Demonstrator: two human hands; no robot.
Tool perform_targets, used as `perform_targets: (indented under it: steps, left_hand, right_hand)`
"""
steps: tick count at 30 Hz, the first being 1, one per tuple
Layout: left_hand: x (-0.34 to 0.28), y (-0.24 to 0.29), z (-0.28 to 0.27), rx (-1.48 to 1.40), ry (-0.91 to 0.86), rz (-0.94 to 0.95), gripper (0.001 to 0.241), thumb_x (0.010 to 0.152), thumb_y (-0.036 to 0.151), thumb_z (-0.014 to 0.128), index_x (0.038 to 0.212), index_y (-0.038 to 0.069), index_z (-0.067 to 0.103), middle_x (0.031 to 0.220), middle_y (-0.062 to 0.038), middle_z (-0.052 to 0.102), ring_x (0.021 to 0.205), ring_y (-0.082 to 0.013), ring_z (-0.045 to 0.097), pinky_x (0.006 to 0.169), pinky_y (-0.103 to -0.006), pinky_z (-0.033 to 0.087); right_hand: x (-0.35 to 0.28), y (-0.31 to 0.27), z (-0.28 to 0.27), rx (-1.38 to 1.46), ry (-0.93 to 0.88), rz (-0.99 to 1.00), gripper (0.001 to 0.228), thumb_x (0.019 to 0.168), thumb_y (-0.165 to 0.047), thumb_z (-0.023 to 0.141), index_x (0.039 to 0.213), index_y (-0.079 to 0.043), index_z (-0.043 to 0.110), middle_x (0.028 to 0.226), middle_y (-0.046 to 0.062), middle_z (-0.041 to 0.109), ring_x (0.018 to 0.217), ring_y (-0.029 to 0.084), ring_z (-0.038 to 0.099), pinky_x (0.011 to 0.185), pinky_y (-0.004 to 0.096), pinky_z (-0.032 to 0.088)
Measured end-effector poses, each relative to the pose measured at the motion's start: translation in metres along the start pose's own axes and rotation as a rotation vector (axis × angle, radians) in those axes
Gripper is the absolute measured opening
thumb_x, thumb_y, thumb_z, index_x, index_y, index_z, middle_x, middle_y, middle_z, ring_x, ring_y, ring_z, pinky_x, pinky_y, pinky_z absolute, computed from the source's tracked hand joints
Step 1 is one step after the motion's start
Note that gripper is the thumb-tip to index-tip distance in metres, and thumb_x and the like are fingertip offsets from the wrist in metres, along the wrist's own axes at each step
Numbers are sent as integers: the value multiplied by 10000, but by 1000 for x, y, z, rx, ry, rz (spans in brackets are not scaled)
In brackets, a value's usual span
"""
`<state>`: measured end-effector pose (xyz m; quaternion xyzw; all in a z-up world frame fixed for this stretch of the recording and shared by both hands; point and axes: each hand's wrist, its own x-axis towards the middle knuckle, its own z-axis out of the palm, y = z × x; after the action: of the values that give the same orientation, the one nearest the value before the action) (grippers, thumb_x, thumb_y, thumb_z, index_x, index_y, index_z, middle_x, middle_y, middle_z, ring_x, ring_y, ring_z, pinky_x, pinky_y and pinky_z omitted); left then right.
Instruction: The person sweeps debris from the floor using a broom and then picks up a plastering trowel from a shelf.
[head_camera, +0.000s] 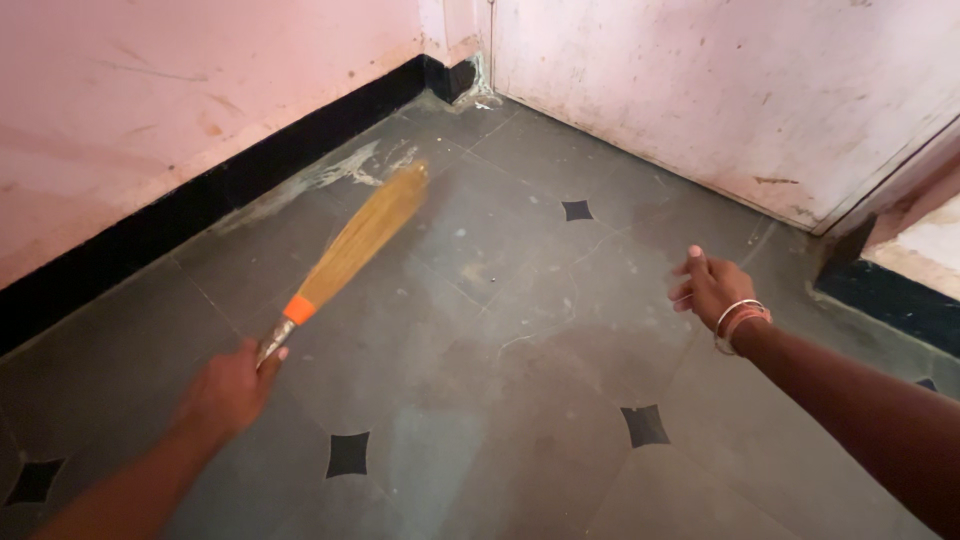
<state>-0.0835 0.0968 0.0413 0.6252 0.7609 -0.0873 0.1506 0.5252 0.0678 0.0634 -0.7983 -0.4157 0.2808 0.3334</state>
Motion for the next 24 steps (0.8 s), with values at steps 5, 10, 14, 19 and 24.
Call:
perform_targets:
  steps: [5,10,14,19,24]
  left_hand:
    - [6,27,-2,-69,51,-10,551,1049,572,378,1222,103,611,881,-153,734,788,-293,724,747,-475,577]
    - [11,38,7,19,19,38,557,1050,573,398,1224,91,616,955,-167,758,870,-310,745,805,-478,580]
    - [3,39,10,108,-42,82,516,1053,542,386,1251,114,594,998,-154,745,915,-295,730,845,-466,576]
    - [-5,28,8,139,-10,152,496,1051,526,378,1221,112,594,928,-118,701,859,-263,673,826,-452,550]
    - [-12,18,3,134,-117,69,493,1061,541,327,1218,143,573,817,-70,660,726,-195,663,719,-405,581]
  right_hand:
    - [1,12,-5,-14,15,14,609,1116,-468,337,1115,-12,741,862,150,783,740,230,753,770,370,562]
    - [3,24,-9,10,25,29,589,1104,-472,357,1132,-15,729,886,157,781,746,244,756,765,368,553]
    - [7,29,-9,5,3,31,608,1103,-483,346,1142,-11,728,881,160,780,743,242,758,751,371,568]
    - [10,27,-2,11,-15,1,607,1103,-464,362,1121,16,732,859,170,779,729,236,755,730,369,571]
    - [9,18,4,40,-30,1,595,1100,-467,380,1102,12,734,842,159,770,699,228,733,696,372,559]
